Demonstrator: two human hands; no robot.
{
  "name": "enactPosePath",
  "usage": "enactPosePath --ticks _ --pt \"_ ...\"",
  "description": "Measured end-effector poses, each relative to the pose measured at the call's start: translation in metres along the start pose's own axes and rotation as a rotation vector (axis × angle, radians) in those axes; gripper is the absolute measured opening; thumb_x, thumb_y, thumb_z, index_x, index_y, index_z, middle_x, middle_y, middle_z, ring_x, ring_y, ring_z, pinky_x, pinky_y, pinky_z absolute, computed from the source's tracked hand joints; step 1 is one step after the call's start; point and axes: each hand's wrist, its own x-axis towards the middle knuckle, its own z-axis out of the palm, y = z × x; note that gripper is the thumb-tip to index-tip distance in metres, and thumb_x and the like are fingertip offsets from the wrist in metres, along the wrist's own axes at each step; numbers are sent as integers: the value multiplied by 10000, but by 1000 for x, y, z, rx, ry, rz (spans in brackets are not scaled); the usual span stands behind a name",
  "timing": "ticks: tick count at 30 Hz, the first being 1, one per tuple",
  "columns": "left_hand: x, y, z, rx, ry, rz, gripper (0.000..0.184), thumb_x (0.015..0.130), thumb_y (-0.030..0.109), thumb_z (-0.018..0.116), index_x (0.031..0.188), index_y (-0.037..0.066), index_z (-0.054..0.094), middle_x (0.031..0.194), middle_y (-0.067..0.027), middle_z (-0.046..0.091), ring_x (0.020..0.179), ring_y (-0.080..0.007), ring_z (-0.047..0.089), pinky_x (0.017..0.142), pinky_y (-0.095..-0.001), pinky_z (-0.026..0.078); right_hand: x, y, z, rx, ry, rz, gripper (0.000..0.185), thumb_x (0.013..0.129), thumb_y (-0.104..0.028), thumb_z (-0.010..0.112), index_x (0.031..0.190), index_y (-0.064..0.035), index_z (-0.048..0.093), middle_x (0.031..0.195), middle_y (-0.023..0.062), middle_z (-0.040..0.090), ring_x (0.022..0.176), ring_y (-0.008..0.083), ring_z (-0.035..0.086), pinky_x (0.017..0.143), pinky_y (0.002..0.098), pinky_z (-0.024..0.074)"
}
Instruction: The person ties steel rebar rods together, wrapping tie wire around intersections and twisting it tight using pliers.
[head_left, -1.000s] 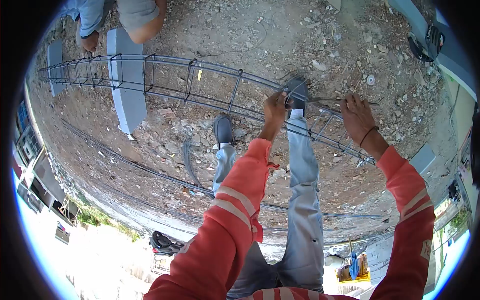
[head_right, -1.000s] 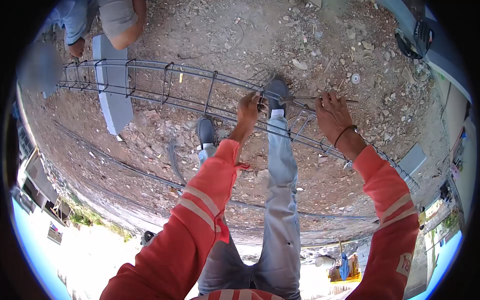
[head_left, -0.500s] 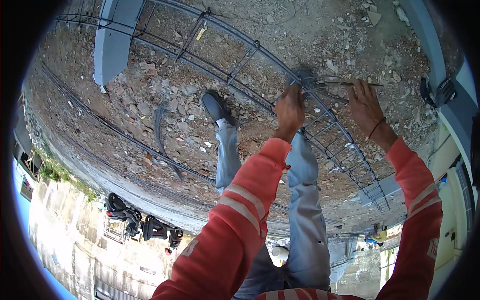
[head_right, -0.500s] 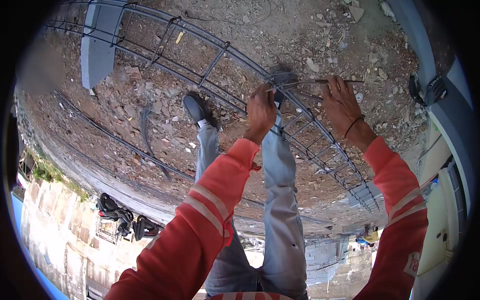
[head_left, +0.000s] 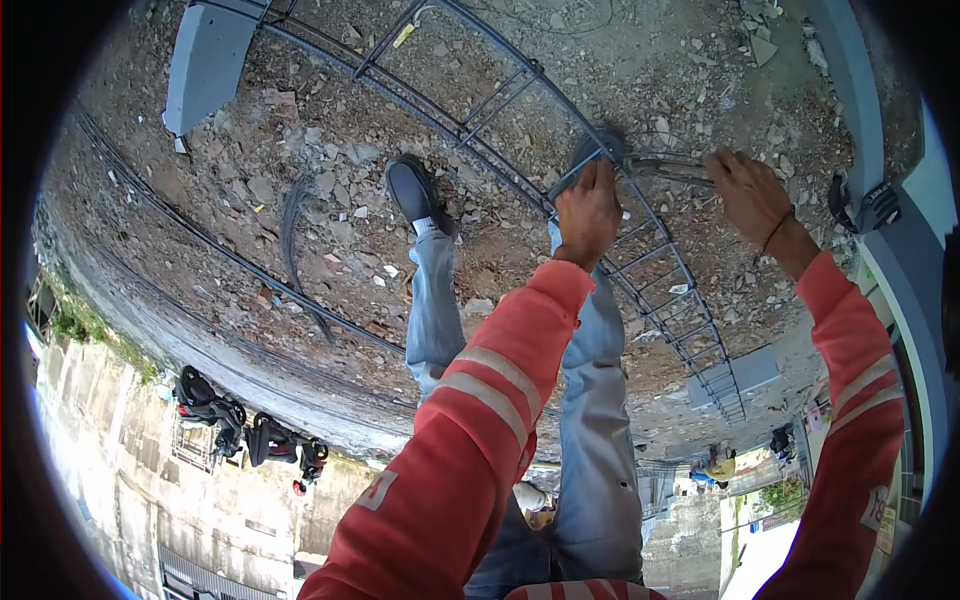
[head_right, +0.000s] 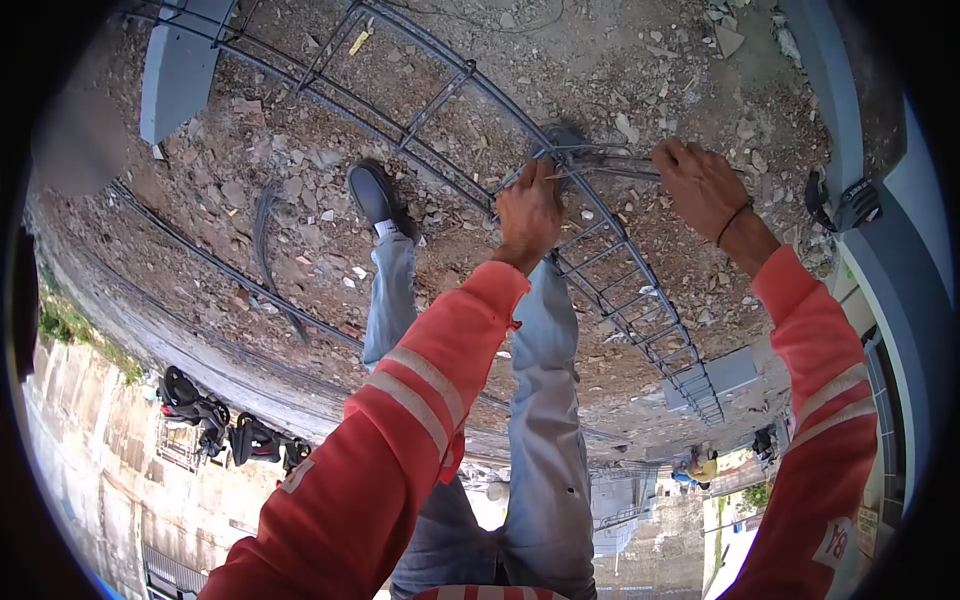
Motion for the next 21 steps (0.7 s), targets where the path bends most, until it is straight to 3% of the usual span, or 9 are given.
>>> enactPosePath --ticks 2,5,7,10,11,14,16,19,21 --pt "1 -2 2 -3 -12 -3 382 758 32 589 1140 14 581 930 -142 602 711 -388 643 586 -497 504 4 5 -20 58 -21 -54 326 832 -39 602 1147 -8 526 981 153 623 838 307 665 691 453 526" --pt "2 1 1 -17 -32 -17 380 759 36 582 1139 17 576 936 -139 599 705 -391 643 583 -501 508 14 -5 -61 272 -341 -59 385 811 -47 636 1163 20 495 779 145 656 695 356 674 611 472 537" --pt "-1 1 0 -29 -38 -27 375 763 36 577 1138 19 574 936 -140 598 704 -393 642 583 -504 509 21 -7 -71 1084 -831 188 398 773 -45 669 1114 50 485 692 148 638 622 389 657 558 455 539" --pt "1 -1 -2 -41 -35 -17 376 766 40 581 1141 28 571 938 -139 599 706 -396 639 585 -506 508 38 0 -80 941 -974 283 443 769 -56 690 1141 44 470 744 146 649 688 387 669 602 485 536" --pt "2 -2 -2 -46 -30 -19 368 773 43 581 1141 31 570 936 -140 599 706 -398 638 587 -507 508 32 -2 -71 940 -974 285 443 769 -56 690 1141 44 470 744 146 649 688 387 669 602 485 536" --pt "4 1 -4 -63 5 -36 253 838 78 574 1089 49 582 896 -145 618 701 -400 638 581 -507 498 0 -11 -28 198 -414 80 563 812 -57 649 1334 11 448 942 161 656 913 342 662 759 516 513" --pt "3 3 -3 -71 27 -46 152 896 110 567 1038 64 595 860 -150 636 696 -400 640 573 -506 488 -8 -19 -20 -223 -64 124 547 857 -36 588 1384 -26 443 1217 196 562 1153 335 551 949 538 423" --pt "4 2 -4 -69 8 -61 164 898 111 568 1055 72 590 861 -154 638 700 -408 636 581 -514 487 1 -28 -21 -226 -118 227 532 880 -37 542 1403 -55 448 1341 192 472 1250 329 471 1013 548 364" --pt "3 1 -5 -93 0 -60 163 899 109 568 1056 76 590 870 -160 641 703 -415 633 579 -515 484 -1 -29 -18 -282 -49 198 511 873 -48 552 1378 -51 474 1295 184 505 1229 330 493 987 536 395"
